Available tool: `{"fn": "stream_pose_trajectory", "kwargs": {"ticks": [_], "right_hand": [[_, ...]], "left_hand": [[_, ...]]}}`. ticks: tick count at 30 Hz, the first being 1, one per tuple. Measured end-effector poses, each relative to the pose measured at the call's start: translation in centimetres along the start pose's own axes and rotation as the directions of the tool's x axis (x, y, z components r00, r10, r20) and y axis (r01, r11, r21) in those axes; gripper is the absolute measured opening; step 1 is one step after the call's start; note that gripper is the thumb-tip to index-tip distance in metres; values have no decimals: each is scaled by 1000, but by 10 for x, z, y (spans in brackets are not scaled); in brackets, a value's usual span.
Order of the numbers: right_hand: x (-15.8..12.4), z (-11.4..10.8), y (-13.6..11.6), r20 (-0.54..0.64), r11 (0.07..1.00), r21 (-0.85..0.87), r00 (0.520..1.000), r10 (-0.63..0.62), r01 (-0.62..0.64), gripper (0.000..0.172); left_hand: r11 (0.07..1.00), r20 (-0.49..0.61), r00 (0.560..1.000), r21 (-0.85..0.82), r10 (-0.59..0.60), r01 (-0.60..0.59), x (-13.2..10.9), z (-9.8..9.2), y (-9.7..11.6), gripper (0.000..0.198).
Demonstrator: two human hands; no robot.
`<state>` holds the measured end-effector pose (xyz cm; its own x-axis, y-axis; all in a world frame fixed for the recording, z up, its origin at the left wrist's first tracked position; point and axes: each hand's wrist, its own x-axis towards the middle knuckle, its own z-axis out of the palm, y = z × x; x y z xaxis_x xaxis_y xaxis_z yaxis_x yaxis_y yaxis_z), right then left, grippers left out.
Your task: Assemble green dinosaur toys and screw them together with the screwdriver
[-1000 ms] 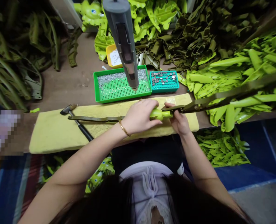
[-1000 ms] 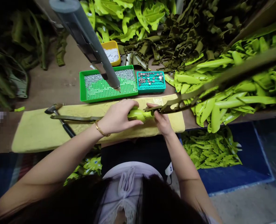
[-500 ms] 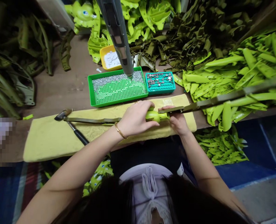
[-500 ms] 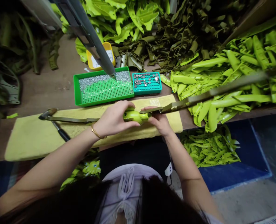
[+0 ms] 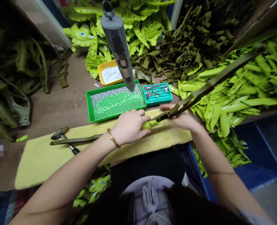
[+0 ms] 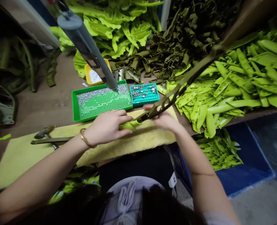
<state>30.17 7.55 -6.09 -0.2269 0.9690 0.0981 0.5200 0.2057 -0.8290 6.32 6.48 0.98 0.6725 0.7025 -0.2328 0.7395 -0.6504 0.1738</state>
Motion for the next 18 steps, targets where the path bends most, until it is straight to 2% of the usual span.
{"fn": "stream_pose_trajectory", "kwargs": {"ticks": [2,3,5,7,9,10,11,13,15,17,18], "right_hand": [[45,-32,13,-205,990,-139,978,-20,-9,30],[68,-45,20,-201,934,-357,977,-65,-12,31],[109,-59,35,-46,742,-668,992,-115,55,31],[137,-59,46,114,541,-829,990,-78,139,28],[152,-53,52,179,441,-880,983,-30,174,25],[155,-51,52,190,433,-883,982,-23,181,23],[156,-51,50,194,453,-872,981,-29,186,22],[152,-57,43,141,572,-807,988,-60,149,21],[137,-72,35,-72,777,-629,994,-84,20,22],[107,-92,28,-311,927,-368,949,-48,-74,32],[87,-101,27,-403,973,-214,915,-12,-81,37]], "left_hand": [[999,49,999,-47,-3,5,2,-3,-4,35],[998,49,999,-64,-1,4,2,-3,-6,35],[997,34,999,-79,5,-2,2,-1,-7,36],[996,27,1000,-87,11,-8,1,1,-7,36],[996,19,1000,-88,15,-13,-1,2,-6,36],[996,14,1000,-86,16,-15,-1,3,-6,36],[996,9,1000,-86,18,-17,-2,3,-6,37],[996,4,1000,-88,19,-18,-2,4,-7,38],[995,2,1000,-102,15,-15,-1,4,-8,38],[992,4,1000,-128,7,-6,2,4,-10,40],[990,7,1000,-143,2,-1,4,3,-12,41]]}}
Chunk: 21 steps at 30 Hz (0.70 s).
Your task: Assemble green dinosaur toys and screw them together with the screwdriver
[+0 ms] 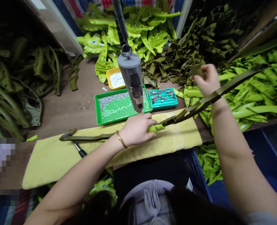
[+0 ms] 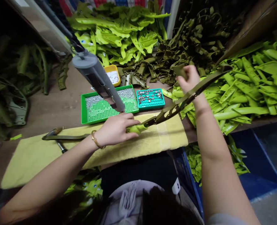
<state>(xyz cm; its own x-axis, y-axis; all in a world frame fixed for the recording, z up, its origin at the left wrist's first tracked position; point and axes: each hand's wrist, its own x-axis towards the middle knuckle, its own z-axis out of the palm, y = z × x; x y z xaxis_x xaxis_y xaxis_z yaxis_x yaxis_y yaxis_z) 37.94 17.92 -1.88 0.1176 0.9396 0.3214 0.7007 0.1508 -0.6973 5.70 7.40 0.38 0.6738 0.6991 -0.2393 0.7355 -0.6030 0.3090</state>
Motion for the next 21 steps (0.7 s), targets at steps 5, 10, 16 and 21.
{"fn": "stream_pose_trajectory", "kwargs": {"ticks": [5,10,16,21], "right_hand": [[-97,-50,-2,-33,810,549,963,267,-205,40],[-149,0,-59,367,921,314,924,108,-232,34],[-156,54,-88,226,976,213,974,-1,-48,46],[-175,64,-88,38,997,80,999,-18,15,52]], "left_hand": [[997,29,999,-65,-34,36,12,-4,-8,50],[996,43,996,-22,-82,83,20,-6,-6,56],[993,19,993,22,-115,115,20,-3,5,51],[996,0,996,-7,-85,85,19,-4,0,54]]}}
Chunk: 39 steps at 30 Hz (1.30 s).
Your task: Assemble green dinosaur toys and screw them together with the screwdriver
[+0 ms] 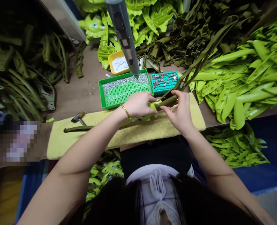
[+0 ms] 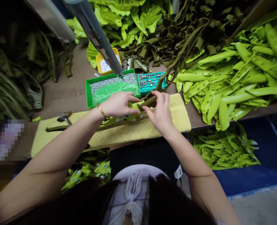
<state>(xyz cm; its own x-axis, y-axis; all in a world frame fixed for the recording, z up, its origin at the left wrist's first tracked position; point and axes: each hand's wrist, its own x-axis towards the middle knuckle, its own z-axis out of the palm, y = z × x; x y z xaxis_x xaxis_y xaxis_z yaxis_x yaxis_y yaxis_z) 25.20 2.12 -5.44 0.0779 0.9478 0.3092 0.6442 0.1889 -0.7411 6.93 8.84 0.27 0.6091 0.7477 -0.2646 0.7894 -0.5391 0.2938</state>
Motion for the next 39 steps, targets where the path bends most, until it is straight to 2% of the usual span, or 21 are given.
{"fn": "stream_pose_trajectory", "kwargs": {"ticks": [2,4,6,8,10,12,14,18,22,25,28,29,30,31,32,33,34,35,36,37,39], "right_hand": [[-10,8,2,-96,991,111,992,86,-75,68],[-19,17,6,-182,937,308,957,227,-164,90],[-24,25,10,-92,834,504,946,312,-226,96],[-25,31,11,107,728,638,965,239,-251,79],[-23,32,10,214,670,712,974,75,-208,53],[-21,32,8,178,664,739,984,-30,-114,34],[-20,33,4,139,670,740,988,-64,-60,24],[-22,42,-9,78,630,770,995,57,-96,25],[-25,58,-20,113,565,795,969,221,-222,33],[-22,60,-14,149,585,767,959,240,-265,35],[-18,31,8,381,730,595,918,112,-336,37],[-17,12,18,409,796,505,905,118,-332,37],[-17,-10,31,380,856,408,911,158,-319,36],[-17,-35,45,226,896,324,944,240,-305,35],[-18,-61,61,14,922,231,949,316,-310,35],[-21,-86,78,-191,936,133,918,347,-326,34],[-25,-110,95,-405,933,32,848,341,-359,35],[-30,-131,112,-532,911,-71,788,310,-407,38],[-36,-147,127,-610,878,-172,748,261,-447,43],[-43,-157,140,-644,840,-265,735,212,-474,49],[-55,-161,158,-614,778,-393,770,175,-490,64]], "left_hand": [[999,1,1000,-29,25,-25,-4,-1,0,54],[996,0,999,-72,54,-54,-12,-2,2,52],[990,-26,995,-101,100,-102,-20,-1,7,48],[983,-66,988,-108,142,-148,-28,1,13,44],[983,-96,986,-108,139,-150,-34,2,18,48],[979,-100,983,-122,152,-164,-39,2,23,59],[970,-76,978,-131,195,-203,-42,0,28,60],[987,-69,990,-89,126,-132,-44,-5,32,42],[986,-1,987,-46,158,-158,-34,-12,38,41],[990,-12,990,-5,138,-138,-14,-21,51,41],[995,14,998,-72,64,-63,6,-25,63,32],[993,33,998,-110,50,-46,12,-24,63,30],[988,39,999,-151,37,-31,17,-21,62,30],[981,27,999,-192,20,-14,21,-18,60,31],[974,6,1000,-228,-6,7,24,-14,57,32],[965,-16,999,-259,-32,27,26,-9,54,32],[956,-35,998,-290,-54,42,27,-4,51,33],[947,-51,996,-318,-71,52,28,0,49,33],[938,-63,994,-342,-86,59,29,4,48,33],[930,-74,992,-362,-99,66,30,7,48,33],[920,-91,989,-385,-116,73,30,11,49,33]]}}
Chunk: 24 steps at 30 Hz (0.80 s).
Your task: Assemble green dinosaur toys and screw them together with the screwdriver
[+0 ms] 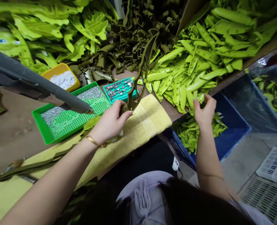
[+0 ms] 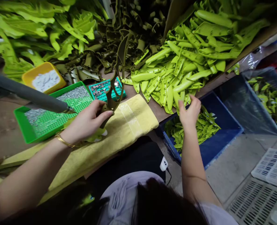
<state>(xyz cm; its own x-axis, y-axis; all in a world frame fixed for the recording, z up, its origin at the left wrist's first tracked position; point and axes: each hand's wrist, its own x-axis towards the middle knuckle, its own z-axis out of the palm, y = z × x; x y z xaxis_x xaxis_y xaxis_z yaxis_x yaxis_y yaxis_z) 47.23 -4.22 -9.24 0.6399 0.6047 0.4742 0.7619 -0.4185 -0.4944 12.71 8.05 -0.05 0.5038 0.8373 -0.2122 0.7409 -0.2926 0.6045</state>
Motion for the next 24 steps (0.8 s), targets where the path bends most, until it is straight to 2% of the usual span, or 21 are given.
{"fn": "stream_pose_trajectory", "kwargs": {"ticks": [2,4,8,11,17,20,22,24], "right_hand": [[-11,13,0,87,997,-78,996,-10,17,76],[-20,33,-18,139,991,-133,990,26,-7,80],[-18,69,-65,87,989,-142,995,42,-30,70],[-7,80,-82,58,995,-98,998,36,-30,63],[-4,69,-73,1,995,9,995,96,-96,47],[-9,57,-72,-51,977,202,996,76,-64,47],[-19,49,-80,-36,894,439,992,124,-96,49],[-33,42,-97,109,699,669,963,244,-253,51]], "left_hand": [[1000,-13,1000,-4,-1,1,0,2,1,32],[1000,-12,1000,6,2,-2,-1,3,2,32],[1000,21,1000,17,10,-11,-4,4,3,35],[1000,35,999,-4,17,-17,-7,5,4,37],[999,45,998,-16,33,-33,-4,12,1,35],[999,17,999,28,40,-41,-3,16,-1,38],[997,5,999,61,39,-40,-5,17,0,42],[996,3,999,82,43,-44,-8,18,2,44]]}}
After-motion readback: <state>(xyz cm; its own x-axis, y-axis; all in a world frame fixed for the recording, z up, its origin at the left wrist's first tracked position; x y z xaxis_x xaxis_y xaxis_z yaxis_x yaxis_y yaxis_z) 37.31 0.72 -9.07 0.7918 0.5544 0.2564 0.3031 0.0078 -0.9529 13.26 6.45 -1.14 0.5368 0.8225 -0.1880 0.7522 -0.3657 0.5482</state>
